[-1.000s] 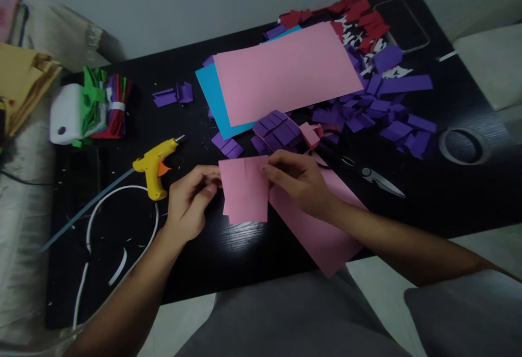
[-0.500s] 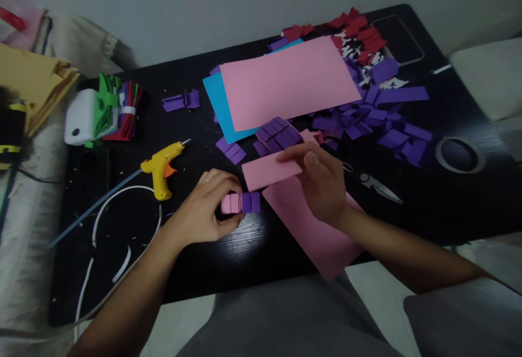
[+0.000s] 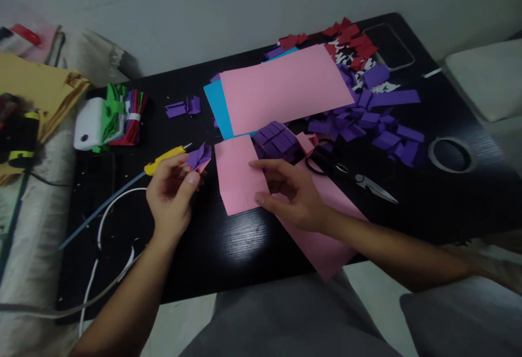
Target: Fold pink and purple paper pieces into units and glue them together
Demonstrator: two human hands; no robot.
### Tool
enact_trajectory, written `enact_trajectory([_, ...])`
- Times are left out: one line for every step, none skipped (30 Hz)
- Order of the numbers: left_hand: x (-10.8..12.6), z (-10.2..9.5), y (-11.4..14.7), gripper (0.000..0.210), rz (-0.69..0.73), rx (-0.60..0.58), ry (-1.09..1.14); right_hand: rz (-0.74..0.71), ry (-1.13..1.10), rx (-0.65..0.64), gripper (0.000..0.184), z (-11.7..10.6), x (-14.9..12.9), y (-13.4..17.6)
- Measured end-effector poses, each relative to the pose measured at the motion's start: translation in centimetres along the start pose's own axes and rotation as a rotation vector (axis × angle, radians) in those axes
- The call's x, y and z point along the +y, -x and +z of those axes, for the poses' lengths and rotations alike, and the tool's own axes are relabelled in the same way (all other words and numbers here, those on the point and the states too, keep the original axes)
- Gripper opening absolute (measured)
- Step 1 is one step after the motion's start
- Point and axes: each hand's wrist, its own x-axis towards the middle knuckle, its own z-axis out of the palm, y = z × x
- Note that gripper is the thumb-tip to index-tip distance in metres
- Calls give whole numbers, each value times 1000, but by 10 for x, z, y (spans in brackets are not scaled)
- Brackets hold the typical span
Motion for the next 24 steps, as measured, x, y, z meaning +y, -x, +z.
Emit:
enact_trajectory([2,2,4,34,62,10,-23,27,2,6,53,1,1,-1])
enact_trajectory([4,4,7,37,136,9,-67,57,6,18,56,1,3,-1])
enact_trajectory([7,5,10,42,226,-4,-129,88,6,31,58,1,5,-2])
enact_trajectory([10,6,11,47,316,-43,-210,118,-3,38,59,2,8,-3])
enact_trajectory([14,6,13,51,398,-108,-295,142,-21,35,60,2,10,-4])
enact_trajectory([17,6,13,53,465,-192,-374,155,-40,25,60,2,12,-5])
enact_trajectory([19,6,13,52,507,-284,-441,157,-54,13,59,2,13,-6])
enact_trajectory([21,6,12,50,533,-367,-491,153,-57,2,58,2,14,-6])
enact_trajectory([23,6,11,48,544,-430,-527,144,-52,-6,57,2,14,-6])
enact_trajectory([23,6,10,45,547,-467,-550,132,-44,-15,57,1,14,-6])
enact_trajectory([23,6,9,43,545,-485,-565,118,-33,-24,58,1,13,-5])
enact_trajectory([22,6,8,42,542,-490,-576,104,-19,-37,60,1,11,-5])
enact_trajectory([21,6,7,42,542,-488,-583,85,-2,-55,62,0,10,-4])
enact_trajectory([20,5,7,42,544,-485,-589,58,16,-76,63,0,8,-3])
enact_trajectory([19,5,7,43,546,-483,-596,27,35,-98,65,0,7,-2])
enact_trajectory([19,5,7,43,550,-482,-603,-4,55,-117,65,0,6,-1])
enact_trajectory([18,6,8,44,554,-483,-609,-29,72,-127,65,0,6,-1])
enact_trajectory([18,6,8,44,558,-480,-613,-48,85,-123,64,1,6,-1])
enact_trajectory([18,6,9,44,558,-477,-616,-56,101,-105,62,2,6,0])
enact_trajectory([18,7,10,45,555,-472,-619,-56,122,-78,59,3,6,0])
enact_trajectory([19,7,10,46,554,-464,-616,-53,143,-47,55,4,7,0])
enact_trajectory([19,7,11,48,551,-454,-611,-52,161,-23,50,4,7,0])
enact_trajectory([19,8,11,51,542,-445,-605,-54,178,-6,46,5,8,0])
enact_trajectory([19,7,10,56,527,-437,-598,-57,194,7,43,5,8,0])
